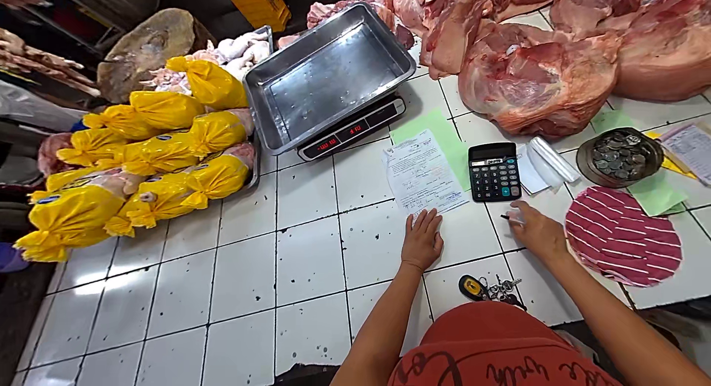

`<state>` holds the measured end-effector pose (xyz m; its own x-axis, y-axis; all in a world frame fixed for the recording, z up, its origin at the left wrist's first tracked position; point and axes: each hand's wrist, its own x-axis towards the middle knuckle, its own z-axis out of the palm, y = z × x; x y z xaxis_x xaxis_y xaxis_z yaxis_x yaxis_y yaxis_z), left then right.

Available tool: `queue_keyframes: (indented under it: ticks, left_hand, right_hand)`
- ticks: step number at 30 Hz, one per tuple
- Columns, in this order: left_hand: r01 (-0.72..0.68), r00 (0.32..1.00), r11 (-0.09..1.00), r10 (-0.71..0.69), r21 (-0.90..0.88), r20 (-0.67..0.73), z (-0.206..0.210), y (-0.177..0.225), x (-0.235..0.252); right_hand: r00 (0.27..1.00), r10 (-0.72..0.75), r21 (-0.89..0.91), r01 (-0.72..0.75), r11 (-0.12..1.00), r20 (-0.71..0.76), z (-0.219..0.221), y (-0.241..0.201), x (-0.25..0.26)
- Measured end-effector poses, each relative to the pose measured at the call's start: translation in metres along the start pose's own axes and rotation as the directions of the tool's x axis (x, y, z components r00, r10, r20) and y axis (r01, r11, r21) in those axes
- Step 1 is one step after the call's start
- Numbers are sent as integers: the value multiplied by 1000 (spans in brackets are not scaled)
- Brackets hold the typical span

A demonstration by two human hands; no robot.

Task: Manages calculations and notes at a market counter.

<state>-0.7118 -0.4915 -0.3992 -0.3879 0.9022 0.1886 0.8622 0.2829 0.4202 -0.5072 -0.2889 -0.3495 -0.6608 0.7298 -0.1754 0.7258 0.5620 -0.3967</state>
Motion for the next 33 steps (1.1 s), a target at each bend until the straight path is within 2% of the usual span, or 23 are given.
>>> queue_keyframes:
  ticks: [5,8,10,33]
  left_hand:
    - [4,1000,1000,-4,17,-11,3,0,-3]
    - [-5,998,999,8,42,-66,5,-1,-5]
    - [-4,996,998,9,55,-86,7,-1,-7]
    - [75,997,997,-76,11,18,1,3,-1]
  right_hand:
    - [992,-112,2,112,994,-53,25,8,-15]
    - [952,-222,-61,214,975,-209,42,17,-11]
    - [935,-245,-83,231,969,-258,45,18,-8]
    - [917,-272,-81,260,962,-293,41,16,-5]
